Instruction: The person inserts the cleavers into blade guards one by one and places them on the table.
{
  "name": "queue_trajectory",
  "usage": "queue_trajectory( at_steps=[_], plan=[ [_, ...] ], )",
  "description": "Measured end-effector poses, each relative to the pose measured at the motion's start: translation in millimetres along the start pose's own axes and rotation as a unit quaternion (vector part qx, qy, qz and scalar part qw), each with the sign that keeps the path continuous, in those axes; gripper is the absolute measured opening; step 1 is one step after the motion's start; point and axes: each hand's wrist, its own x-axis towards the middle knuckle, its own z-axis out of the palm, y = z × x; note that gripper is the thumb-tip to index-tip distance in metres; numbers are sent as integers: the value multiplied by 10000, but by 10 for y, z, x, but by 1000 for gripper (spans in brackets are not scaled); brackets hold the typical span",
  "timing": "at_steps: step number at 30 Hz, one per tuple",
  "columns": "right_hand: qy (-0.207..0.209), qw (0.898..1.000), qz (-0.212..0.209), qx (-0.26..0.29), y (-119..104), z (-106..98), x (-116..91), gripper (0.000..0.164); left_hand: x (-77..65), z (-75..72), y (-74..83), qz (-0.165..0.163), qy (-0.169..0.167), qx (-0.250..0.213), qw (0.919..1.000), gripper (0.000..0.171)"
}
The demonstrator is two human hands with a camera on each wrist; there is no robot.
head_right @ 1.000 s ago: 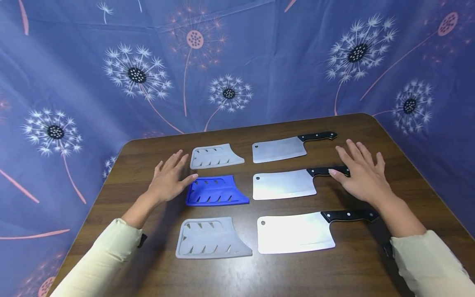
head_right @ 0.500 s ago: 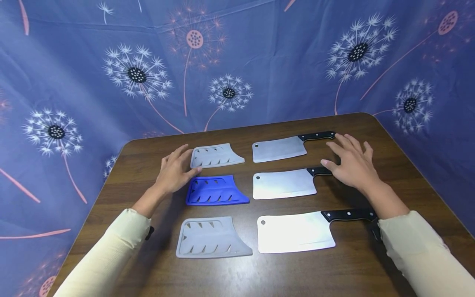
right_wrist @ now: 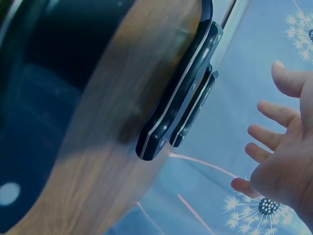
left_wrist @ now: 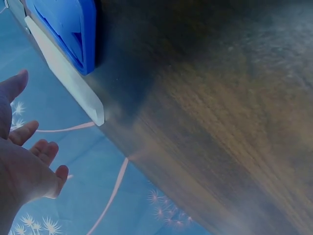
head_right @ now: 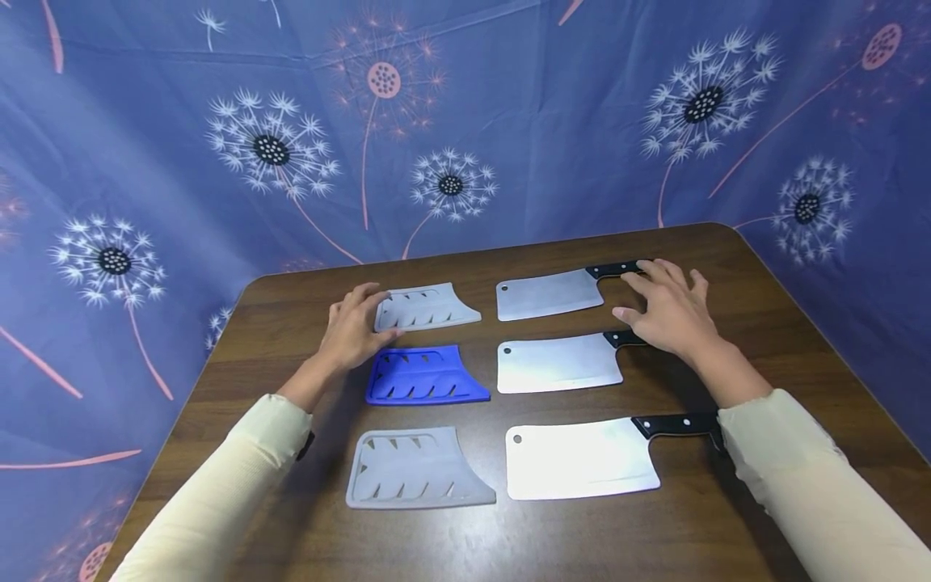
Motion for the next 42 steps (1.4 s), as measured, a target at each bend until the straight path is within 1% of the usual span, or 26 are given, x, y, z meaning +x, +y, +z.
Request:
queue_trajectory(
  at_steps=[7, 16, 23, 26, 32, 38, 42],
  plan=[
    [-94, 9995, 151, 261, 16, 19, 118, 62, 117, 13, -20, -16, -7, 57, 10000, 62],
    [-198, 9986, 251, 432, 65, 22, 294, 61, 302, 1, -72, -265, -269, -69, 9993, 63],
    [-354, 9975, 365, 494, 67, 4, 424, 60, 418, 10, -102, -373, -403, -131, 9984, 67],
    [-449, 9971, 386, 484, 72, 5, 466, 61, 456, 17, -113, -458, -531, -169, 9974, 69],
    [-578, 9955, 502, 557, 82, 58, 546, 61, 531, 2, -139, -663, -834, -93, 9943, 74],
    [-633, 9946, 557, 598, 123, 87, 599, 60, 582, 2, -148, -875, -1232, -220, 9883, 81],
    [-697, 9940, 564, 632, 152, 110, 621, 62, 589, 14, -151, -966, -1403, -281, 9850, 83]
  ],
)
